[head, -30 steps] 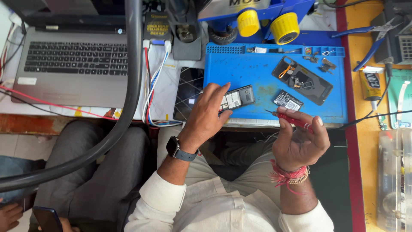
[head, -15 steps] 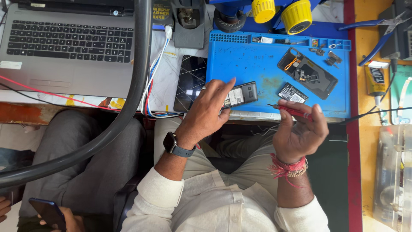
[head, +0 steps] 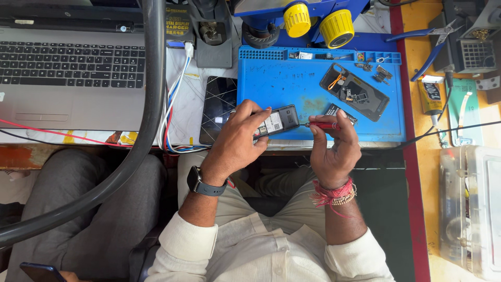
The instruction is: The person uses a red screwdriver to remove screws from a disassembled mobile phone chassis. They handle the phone body and a separate battery, placing components on a blue work mat. The person also interacts with a laptop keyboard while working on the phone.
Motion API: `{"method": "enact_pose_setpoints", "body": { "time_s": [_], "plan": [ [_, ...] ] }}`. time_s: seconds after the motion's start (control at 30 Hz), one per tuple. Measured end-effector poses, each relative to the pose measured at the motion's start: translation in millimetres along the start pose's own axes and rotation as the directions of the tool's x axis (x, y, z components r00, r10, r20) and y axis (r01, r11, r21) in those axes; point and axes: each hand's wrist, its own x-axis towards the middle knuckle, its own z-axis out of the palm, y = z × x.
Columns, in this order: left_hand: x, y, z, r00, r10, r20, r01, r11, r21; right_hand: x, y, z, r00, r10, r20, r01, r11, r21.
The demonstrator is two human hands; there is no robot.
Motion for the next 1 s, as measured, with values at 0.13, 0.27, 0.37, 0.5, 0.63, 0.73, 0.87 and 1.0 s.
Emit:
{"method": "enact_pose_setpoints", "body": {
  "time_s": [0.13,0.27,0.37,0.5,0.63,0.73,0.87,1.0],
  "plan": [
    [1,-1,0,1.0,-0.022,0.001,0.022,0.999,-0.032,3,1,1,1.0,-0.005,0.015,0.005,1.0,-0.018],
    [3,-1,-1,1.0,-0.016,-0.015,0.015,0.999,-0.051,11,-1,0,1.0,-0.023,0.003,0.023,0.998,-0.058],
    [4,0,-1,1.0,-0.016,-0.017,0.015,0.998,-0.059,19,-3,-5,0.986,-0.164,0.019,0.163,0.952,-0.258],
    [4,0,0,0.999,-0.035,-0.021,0.033,0.996,-0.077,27,-7,-8,0.986,-0.157,0.047,0.164,0.946,-0.28],
    [4,0,0,0.998,-0.045,-0.047,0.042,0.997,-0.065,33,-12,-8,0.991,-0.107,0.075,0.117,0.981,-0.155],
    [3,2,1,0.996,-0.051,-0.071,0.047,0.997,-0.057,38,-15,-10,0.985,-0.077,0.152,0.086,0.995,-0.054],
    [2,3,3,0.994,-0.053,-0.094,0.047,0.997,-0.059,43,-20,-10,0.967,-0.055,0.247,0.053,0.998,0.015],
    [1,1,6,0.993,-0.025,-0.119,0.02,0.999,-0.046,44,-21,-6,0.978,-0.031,0.208,0.023,0.999,0.044]
  ]
}}
